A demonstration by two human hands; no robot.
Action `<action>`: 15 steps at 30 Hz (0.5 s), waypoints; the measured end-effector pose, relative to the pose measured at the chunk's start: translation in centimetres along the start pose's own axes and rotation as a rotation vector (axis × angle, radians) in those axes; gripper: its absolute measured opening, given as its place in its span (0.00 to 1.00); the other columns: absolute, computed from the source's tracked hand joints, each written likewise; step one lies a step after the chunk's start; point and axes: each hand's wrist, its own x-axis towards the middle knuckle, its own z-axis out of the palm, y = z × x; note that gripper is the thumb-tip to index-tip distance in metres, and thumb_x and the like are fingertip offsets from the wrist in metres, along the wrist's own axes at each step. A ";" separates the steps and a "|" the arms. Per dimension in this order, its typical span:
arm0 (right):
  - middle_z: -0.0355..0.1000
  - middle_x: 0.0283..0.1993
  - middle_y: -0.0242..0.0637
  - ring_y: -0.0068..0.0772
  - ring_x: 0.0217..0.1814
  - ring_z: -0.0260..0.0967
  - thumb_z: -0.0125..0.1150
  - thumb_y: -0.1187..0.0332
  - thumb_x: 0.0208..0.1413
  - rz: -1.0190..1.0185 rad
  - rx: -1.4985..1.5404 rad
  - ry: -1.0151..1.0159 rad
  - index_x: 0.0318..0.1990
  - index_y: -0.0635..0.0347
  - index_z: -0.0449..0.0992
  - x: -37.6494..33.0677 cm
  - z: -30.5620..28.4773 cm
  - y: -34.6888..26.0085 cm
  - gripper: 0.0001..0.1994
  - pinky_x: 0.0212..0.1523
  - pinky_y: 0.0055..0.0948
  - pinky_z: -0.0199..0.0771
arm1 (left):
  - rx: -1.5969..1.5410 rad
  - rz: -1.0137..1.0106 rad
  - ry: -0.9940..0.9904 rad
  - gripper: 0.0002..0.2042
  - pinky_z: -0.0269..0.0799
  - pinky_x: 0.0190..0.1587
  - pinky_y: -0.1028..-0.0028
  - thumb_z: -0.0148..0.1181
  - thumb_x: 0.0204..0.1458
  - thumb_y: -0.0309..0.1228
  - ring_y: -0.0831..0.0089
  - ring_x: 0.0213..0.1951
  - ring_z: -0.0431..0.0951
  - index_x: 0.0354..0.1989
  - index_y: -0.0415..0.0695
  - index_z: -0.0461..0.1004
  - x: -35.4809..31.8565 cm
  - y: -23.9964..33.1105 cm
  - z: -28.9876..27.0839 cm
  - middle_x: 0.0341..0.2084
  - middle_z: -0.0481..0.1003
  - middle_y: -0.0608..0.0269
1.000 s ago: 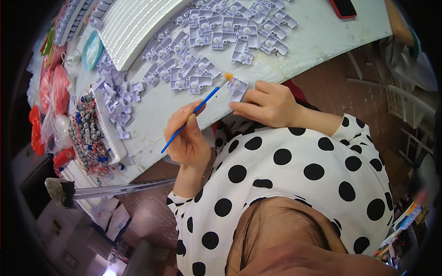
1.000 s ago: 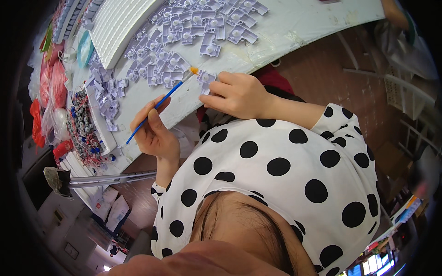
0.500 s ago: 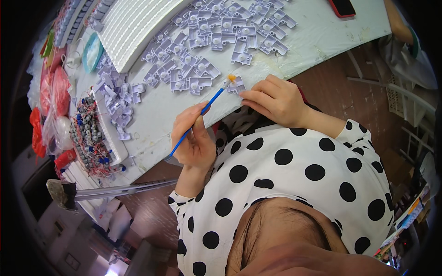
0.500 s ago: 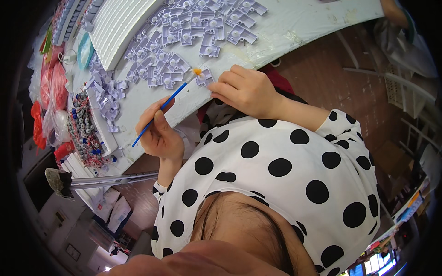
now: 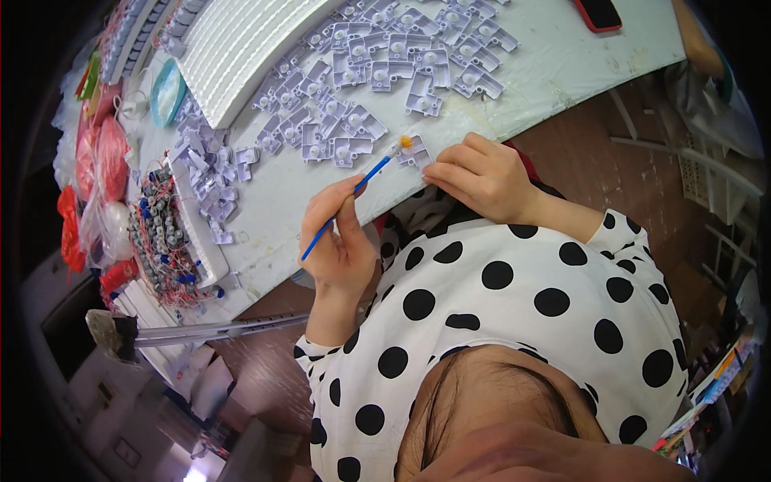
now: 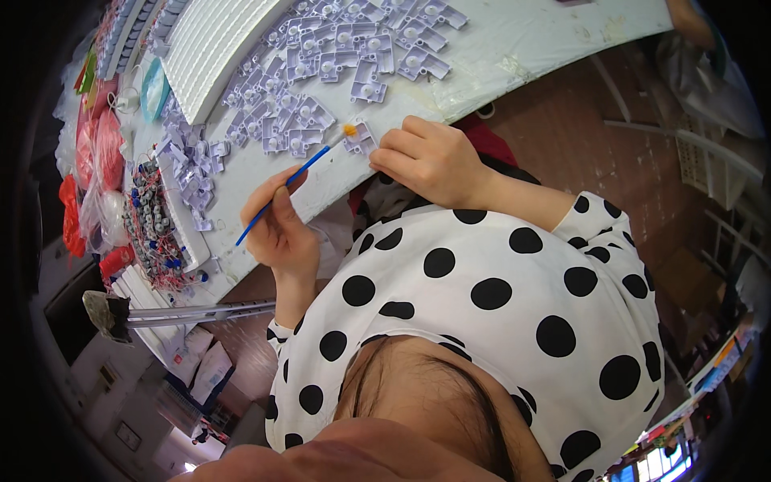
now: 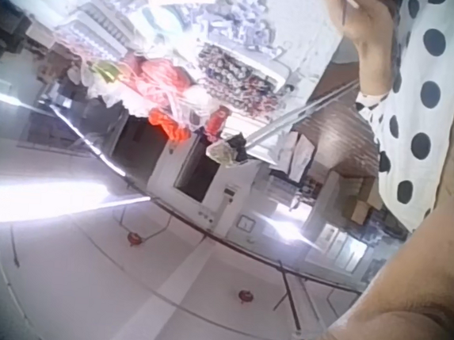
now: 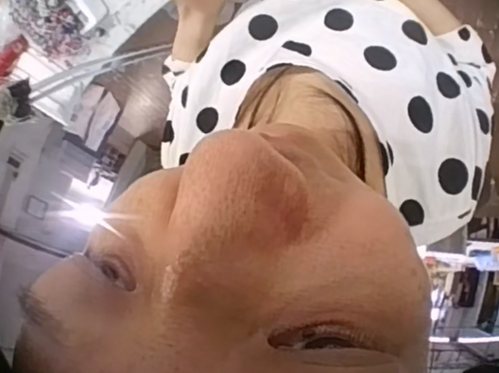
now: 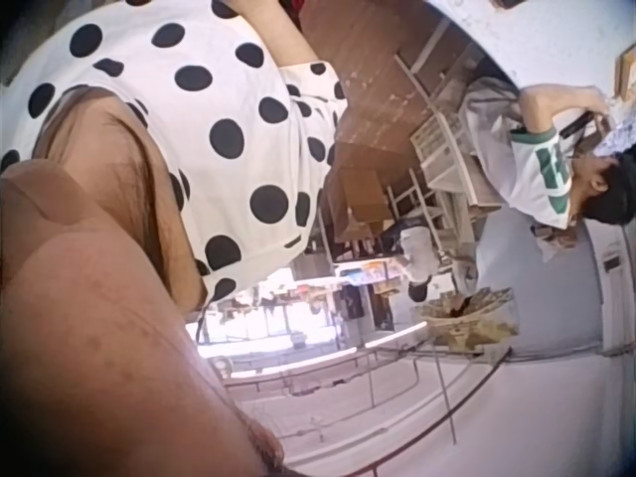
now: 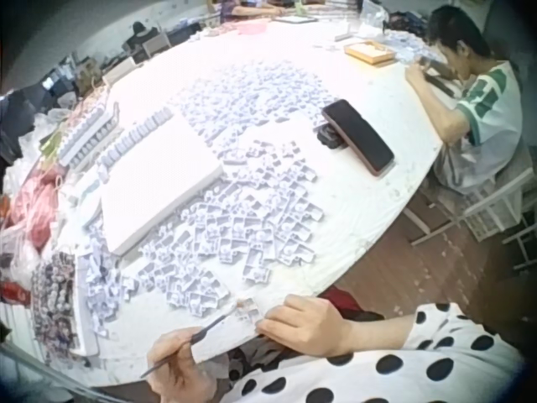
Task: Applying liquid with a brush and assembling small electronic components into plastic housings at a workshop table.
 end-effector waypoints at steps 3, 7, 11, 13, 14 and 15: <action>0.73 0.32 0.26 0.28 0.29 0.66 0.72 0.69 0.45 -0.012 -0.003 -0.010 0.34 0.55 0.80 0.1 -0.1 0.0 0.08 0.25 0.26 0.68 | -0.037 -0.001 0.020 0.07 0.81 0.44 0.65 0.50 0.58 0.12 0.57 0.40 0.81 0.44 0.30 0.69 -0.1 0.0 0.0 0.38 0.78 0.41; 0.73 0.32 0.26 0.28 0.29 0.65 0.72 0.69 0.45 -0.010 -0.007 -0.010 0.34 0.55 0.80 0.2 0.0 0.0 0.08 0.25 0.26 0.68 | -0.018 -0.039 0.039 0.07 0.81 0.44 0.65 0.49 0.58 0.12 0.58 0.40 0.81 0.44 0.30 0.69 0.0 0.0 -0.3 0.39 0.77 0.40; 0.73 0.32 0.25 0.27 0.29 0.65 0.72 0.69 0.45 -0.019 -0.012 -0.016 0.34 0.55 0.80 0.2 -0.1 0.0 0.08 0.25 0.26 0.69 | -0.068 0.033 0.018 0.07 0.81 0.44 0.65 0.48 0.59 0.12 0.58 0.41 0.81 0.44 0.30 0.69 0.0 0.1 -0.1 0.39 0.77 0.40; 0.73 0.32 0.25 0.27 0.29 0.65 0.72 0.69 0.45 -0.016 -0.011 -0.014 0.34 0.55 0.80 0.2 0.0 0.0 0.08 0.25 0.25 0.69 | 0.033 -0.017 -0.029 0.06 0.82 0.45 0.64 0.47 0.60 0.13 0.57 0.41 0.81 0.45 0.29 0.67 0.1 0.0 -0.2 0.39 0.76 0.40; 0.73 0.32 0.25 0.27 0.29 0.65 0.72 0.69 0.45 -0.012 -0.011 -0.013 0.34 0.54 0.80 0.3 0.0 0.0 0.08 0.25 0.25 0.69 | 0.035 -0.015 -0.029 0.06 0.82 0.45 0.64 0.47 0.60 0.13 0.57 0.41 0.81 0.45 0.29 0.67 0.1 0.0 -0.4 0.39 0.76 0.40; 0.73 0.32 0.25 0.27 0.29 0.65 0.72 0.69 0.45 -0.010 -0.013 -0.013 0.34 0.54 0.80 0.2 0.0 0.0 0.08 0.25 0.25 0.69 | 0.006 -0.009 0.027 0.06 0.82 0.46 0.63 0.47 0.61 0.15 0.56 0.41 0.81 0.45 0.29 0.66 0.2 0.1 -0.5 0.40 0.76 0.40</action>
